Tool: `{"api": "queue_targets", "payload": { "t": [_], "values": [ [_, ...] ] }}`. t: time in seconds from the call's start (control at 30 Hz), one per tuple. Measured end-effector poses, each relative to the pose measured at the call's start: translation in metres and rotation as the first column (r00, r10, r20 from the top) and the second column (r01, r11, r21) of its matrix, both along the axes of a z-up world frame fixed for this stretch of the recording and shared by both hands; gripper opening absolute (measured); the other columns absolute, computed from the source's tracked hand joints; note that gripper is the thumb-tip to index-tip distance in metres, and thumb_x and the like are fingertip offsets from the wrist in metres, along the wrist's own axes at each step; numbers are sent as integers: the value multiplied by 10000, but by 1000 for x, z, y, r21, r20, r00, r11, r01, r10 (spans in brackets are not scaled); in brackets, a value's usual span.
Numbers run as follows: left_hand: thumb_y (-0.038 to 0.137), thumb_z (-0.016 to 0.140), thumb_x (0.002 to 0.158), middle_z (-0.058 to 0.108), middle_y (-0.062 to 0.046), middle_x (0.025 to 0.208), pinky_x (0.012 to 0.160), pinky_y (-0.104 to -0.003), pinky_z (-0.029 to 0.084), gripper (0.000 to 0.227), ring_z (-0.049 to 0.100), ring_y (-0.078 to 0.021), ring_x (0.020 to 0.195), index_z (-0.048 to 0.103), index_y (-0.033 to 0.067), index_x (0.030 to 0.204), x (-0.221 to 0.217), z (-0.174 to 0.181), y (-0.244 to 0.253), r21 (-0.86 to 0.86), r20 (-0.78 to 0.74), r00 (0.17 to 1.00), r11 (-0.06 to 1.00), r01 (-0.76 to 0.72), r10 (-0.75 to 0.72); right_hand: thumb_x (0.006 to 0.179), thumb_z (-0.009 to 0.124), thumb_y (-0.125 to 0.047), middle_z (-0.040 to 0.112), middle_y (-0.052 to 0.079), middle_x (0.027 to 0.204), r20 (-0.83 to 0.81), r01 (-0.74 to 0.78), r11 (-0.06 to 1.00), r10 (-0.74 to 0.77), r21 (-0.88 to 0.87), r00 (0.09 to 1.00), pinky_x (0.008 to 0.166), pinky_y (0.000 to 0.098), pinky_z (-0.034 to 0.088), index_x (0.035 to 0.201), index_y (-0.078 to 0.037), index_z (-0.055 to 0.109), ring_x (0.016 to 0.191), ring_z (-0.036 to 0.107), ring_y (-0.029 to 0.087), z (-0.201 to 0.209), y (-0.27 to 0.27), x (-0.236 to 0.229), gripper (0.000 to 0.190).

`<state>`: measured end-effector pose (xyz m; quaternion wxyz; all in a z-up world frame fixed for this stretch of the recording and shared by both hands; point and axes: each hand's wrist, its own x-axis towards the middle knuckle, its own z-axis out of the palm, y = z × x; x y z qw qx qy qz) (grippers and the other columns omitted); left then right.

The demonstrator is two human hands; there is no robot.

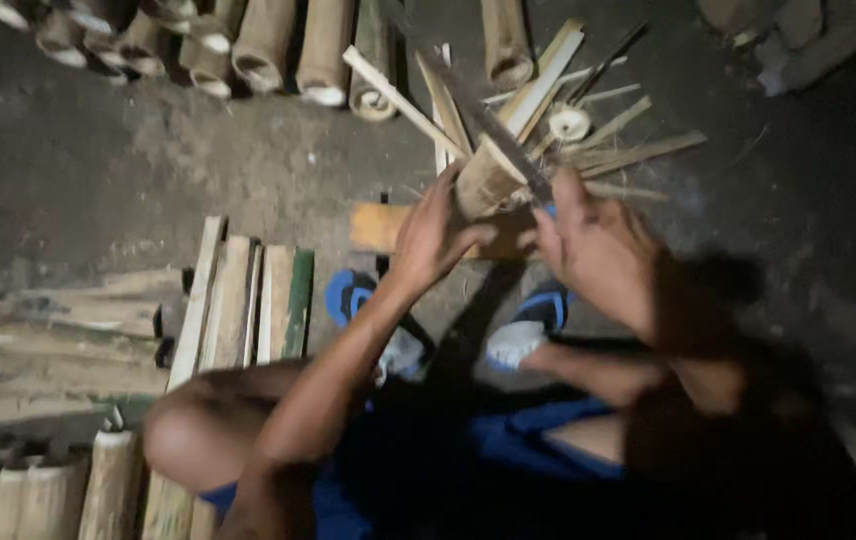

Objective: The person sits on the floor and uses a knife to split bamboo poles into thin strips. They repeatedly pick up bamboo pieces, split them on a wooden block, and set the resulting strips aside.

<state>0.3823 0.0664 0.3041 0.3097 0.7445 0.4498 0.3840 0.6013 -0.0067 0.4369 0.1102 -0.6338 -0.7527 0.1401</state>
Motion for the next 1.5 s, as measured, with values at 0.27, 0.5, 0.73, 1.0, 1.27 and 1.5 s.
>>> {"api": "queue_targets", "payload": {
  "t": [0.27,0.5,0.73,1.0,1.27,1.5],
  "values": [
    [249,719,1067,499,-218,1518,1116,-458,513,526,536,-410,1383,466,80,1496,-57,103,92,646,14,972,740,-186,233,1064,431,-289,583,81,584,133,104,959,-71,-264,989,386,373,478,1208,-96,395,432,582,246,51,45,-18,244],
    [537,573,1044,624,-194,1047,815,-483,517,422,626,-388,970,661,133,1130,-63,117,148,343,-594,752,936,-84,285,1008,544,-281,590,41,612,96,-152,977,167,-151,981,383,342,478,1055,-90,545,439,564,169,37,76,3,197],
    [746,449,1046,709,-179,714,578,-501,510,757,686,-372,670,789,113,809,-62,127,179,328,-709,655,944,-23,262,987,521,-460,571,50,538,217,-127,970,172,-208,961,348,327,433,1170,-88,575,366,484,159,-3,103,-2,419],
    [690,479,1057,712,-209,773,647,-520,508,699,671,-381,709,785,80,904,-84,109,165,395,-649,673,913,-102,355,970,621,-386,659,90,787,-63,-410,911,407,-42,911,563,382,522,1078,-48,663,631,635,210,1,105,30,357],
    [673,454,987,744,-179,799,707,-564,532,563,706,-411,824,769,239,1160,-52,32,199,160,-680,718,986,-52,148,919,691,-411,724,192,992,92,-157,987,158,-15,983,789,482,556,1099,-91,705,892,682,379,-126,133,27,367],
    [685,599,1067,718,-238,877,698,-498,551,678,704,-419,845,746,43,904,-65,15,200,578,-514,679,797,-177,524,861,698,-415,734,204,1015,14,-261,962,263,-79,965,840,488,555,1145,-84,692,910,704,373,-202,129,32,436]
  ]
}}
